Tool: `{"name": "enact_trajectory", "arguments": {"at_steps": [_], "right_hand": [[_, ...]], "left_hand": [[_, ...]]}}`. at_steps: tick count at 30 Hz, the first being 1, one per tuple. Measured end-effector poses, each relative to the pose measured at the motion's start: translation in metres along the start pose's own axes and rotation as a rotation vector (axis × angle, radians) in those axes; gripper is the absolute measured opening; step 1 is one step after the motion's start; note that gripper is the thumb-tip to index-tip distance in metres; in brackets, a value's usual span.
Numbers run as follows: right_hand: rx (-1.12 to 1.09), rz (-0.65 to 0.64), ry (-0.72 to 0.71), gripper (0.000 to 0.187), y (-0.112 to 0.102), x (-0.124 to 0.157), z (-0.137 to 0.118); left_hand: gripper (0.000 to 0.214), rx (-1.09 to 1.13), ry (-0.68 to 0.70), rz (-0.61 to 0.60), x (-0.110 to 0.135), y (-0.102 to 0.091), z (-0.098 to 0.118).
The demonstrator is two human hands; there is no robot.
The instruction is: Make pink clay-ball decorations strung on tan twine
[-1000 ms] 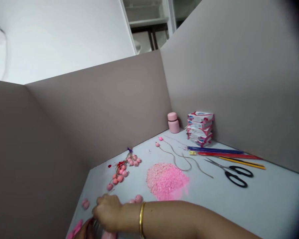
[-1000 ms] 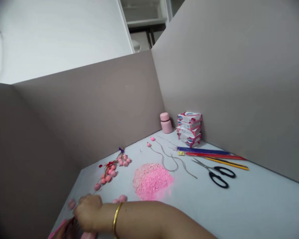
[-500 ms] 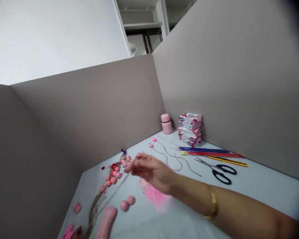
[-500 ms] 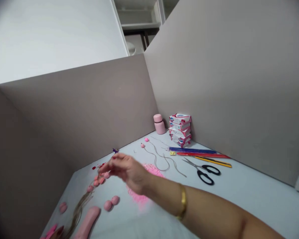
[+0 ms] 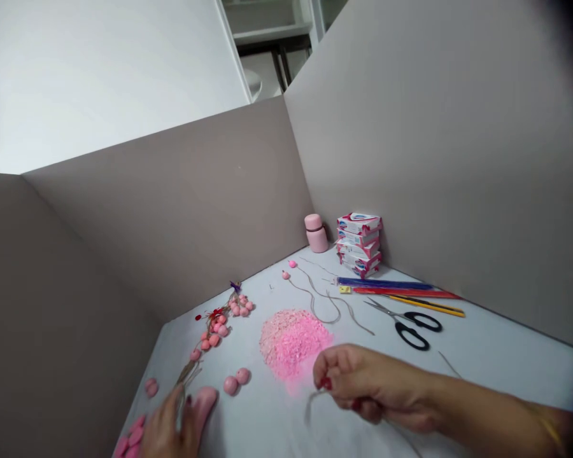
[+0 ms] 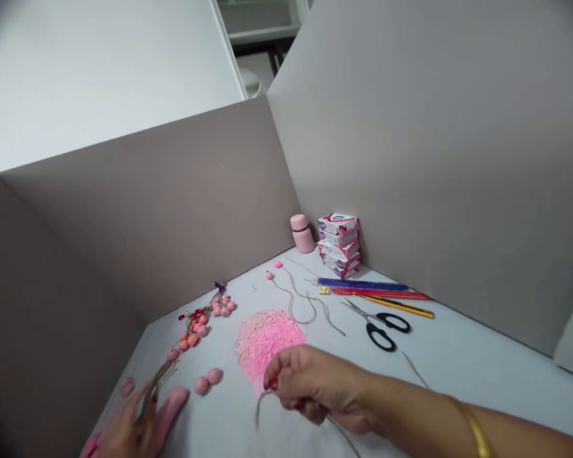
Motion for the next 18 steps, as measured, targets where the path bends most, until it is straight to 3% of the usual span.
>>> {"name": "enact_trajectory", "arguments": {"at_steps": [2, 6, 9, 13, 16, 18], "right_hand": [[0.083, 0.015, 0.045, 0.020, -0.004, -0.023, 0.027], [0.127, 0.022, -0.089, 0.027, -0.014, -0.046, 0.050], [0.064, 0.021, -0.112, 0.035, -0.021, -0.050, 0.060], [-0.055, -0.001, -0.097, 0.037, -0.026, -0.051, 0.069], [-0.114, 0.018, -0.106, 0.028, -0.028, -0.051, 0.071], [-0.127, 0.047, -0.129, 0.027, -0.029, -0.050, 0.068]], "left_hand": [[0.043, 0.052, 0.064, -0.153, -0.003, 0.017, 0.030], [0.038, 0.054, 0.081, -0.333, -0.008, 0.038, 0.069], [0.033, 0.103, 0.074, -0.415, -0.011, 0.044, 0.083], [0.036, 0.245, -0.033, -0.420, -0.008, 0.047, 0.094], [0.041, 0.678, -0.308, -0.442, 0.009, 0.055, 0.107], [0.050, 1.236, -0.728, -0.512, 0.031, 0.069, 0.119]]}}
Point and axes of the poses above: each hand's wrist, its own x-axis away from the middle knuckle, its own y-axis out of the palm, z = x × y, the point moved 5 cm from there along -x, towards the middle knuckle, and after that the axes turned 6 degrees about x, right-handed, at the moved point
